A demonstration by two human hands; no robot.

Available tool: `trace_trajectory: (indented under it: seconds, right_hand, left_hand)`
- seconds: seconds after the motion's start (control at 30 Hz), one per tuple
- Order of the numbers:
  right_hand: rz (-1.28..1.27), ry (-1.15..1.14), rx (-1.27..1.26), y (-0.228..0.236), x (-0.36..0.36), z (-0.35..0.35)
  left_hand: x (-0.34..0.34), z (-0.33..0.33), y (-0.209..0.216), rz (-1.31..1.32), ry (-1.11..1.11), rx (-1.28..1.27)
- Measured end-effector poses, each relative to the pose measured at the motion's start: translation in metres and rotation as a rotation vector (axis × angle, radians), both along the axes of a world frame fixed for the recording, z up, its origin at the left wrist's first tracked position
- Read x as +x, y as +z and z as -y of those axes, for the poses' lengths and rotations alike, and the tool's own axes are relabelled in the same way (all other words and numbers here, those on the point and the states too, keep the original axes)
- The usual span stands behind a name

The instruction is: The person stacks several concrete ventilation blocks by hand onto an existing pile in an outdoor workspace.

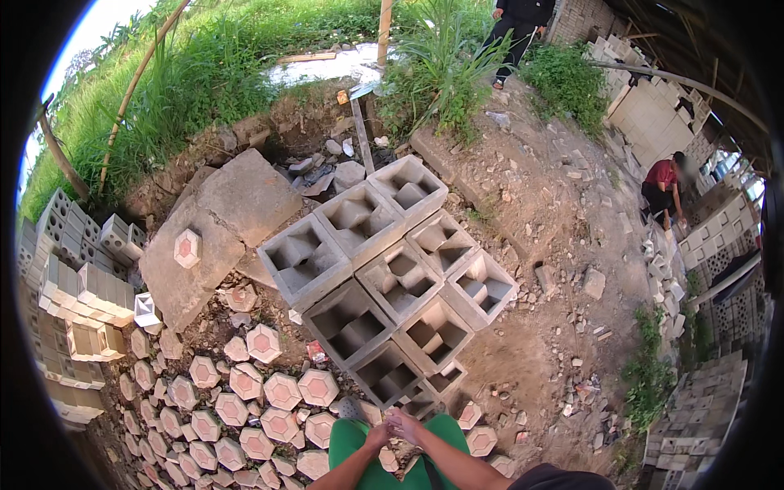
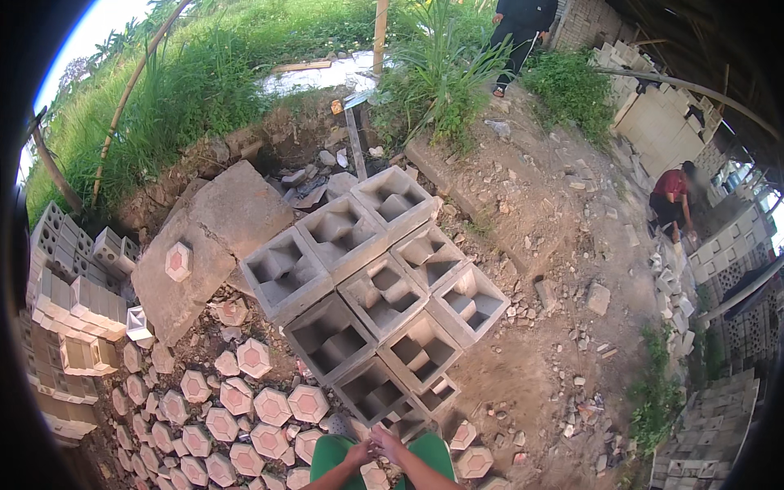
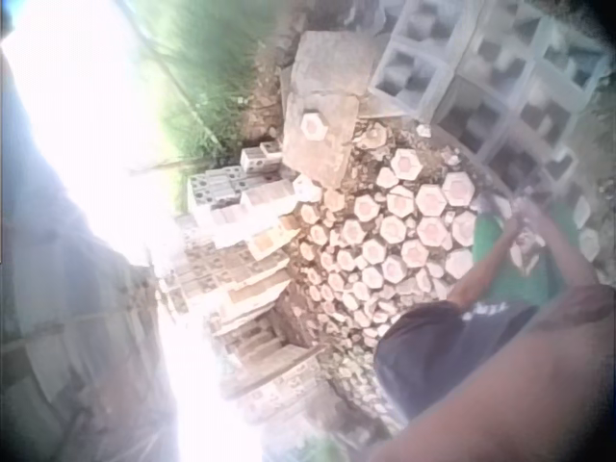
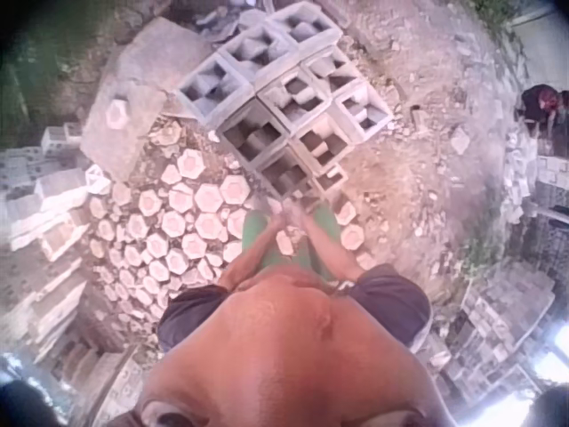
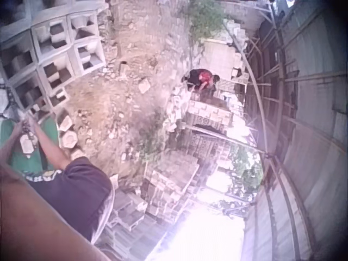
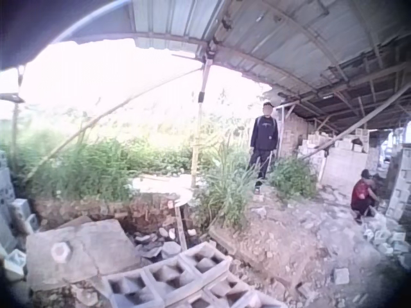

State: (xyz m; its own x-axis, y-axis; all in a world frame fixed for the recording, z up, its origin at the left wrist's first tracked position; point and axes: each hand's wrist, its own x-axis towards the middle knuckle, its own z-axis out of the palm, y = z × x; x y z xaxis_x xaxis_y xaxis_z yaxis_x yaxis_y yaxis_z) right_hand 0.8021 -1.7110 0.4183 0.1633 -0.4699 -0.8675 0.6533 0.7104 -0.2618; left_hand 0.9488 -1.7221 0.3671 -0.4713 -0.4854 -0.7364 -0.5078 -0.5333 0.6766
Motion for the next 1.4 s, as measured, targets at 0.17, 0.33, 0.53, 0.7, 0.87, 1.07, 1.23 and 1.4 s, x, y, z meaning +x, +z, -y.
trace_trajectory:
  seconds: [0.17,0.33,0.53,0.7,0.87,1.07,1.23,1.4]
  right_hand:
    - [-0.281,-0.013,-0.075,0.077,0.0,-0.021]
    - [-0.408,-0.193,-0.124,0.153,-0.012,-0.042]
    - [-0.571,-0.17,-0.163,0.204,-0.043,-0.094]
    - [-0.682,-0.188,-0.141,0.198,-0.082,-0.176]
    - [-0.791,-0.254,-0.059,0.21,-0.134,-0.268]
    - [-0.914,-0.474,0.066,0.25,-0.184,-0.371]
    - [-0.83,-0.684,0.14,0.254,-0.201,-0.431]
    - [-0.828,-0.823,0.236,0.26,-0.206,-0.458]
  left_hand:
    - [0.044,0.038,0.127,0.083,0.103,-0.114]
    - [0.061,0.075,0.21,0.031,-0.011,-0.275]
    - [0.021,0.095,0.248,0.039,-0.112,-0.36]
    - [-0.073,0.05,0.289,-0.067,-0.316,-0.465]
    - [-0.17,-0.033,0.269,-0.063,-0.603,-0.463]
    - [-0.27,-0.147,0.294,-0.196,-0.828,-0.303]
    - [-0.317,-0.189,0.275,-0.243,-1.041,-0.151]
    - [-0.363,-0.209,0.307,-0.433,-1.073,-0.059]
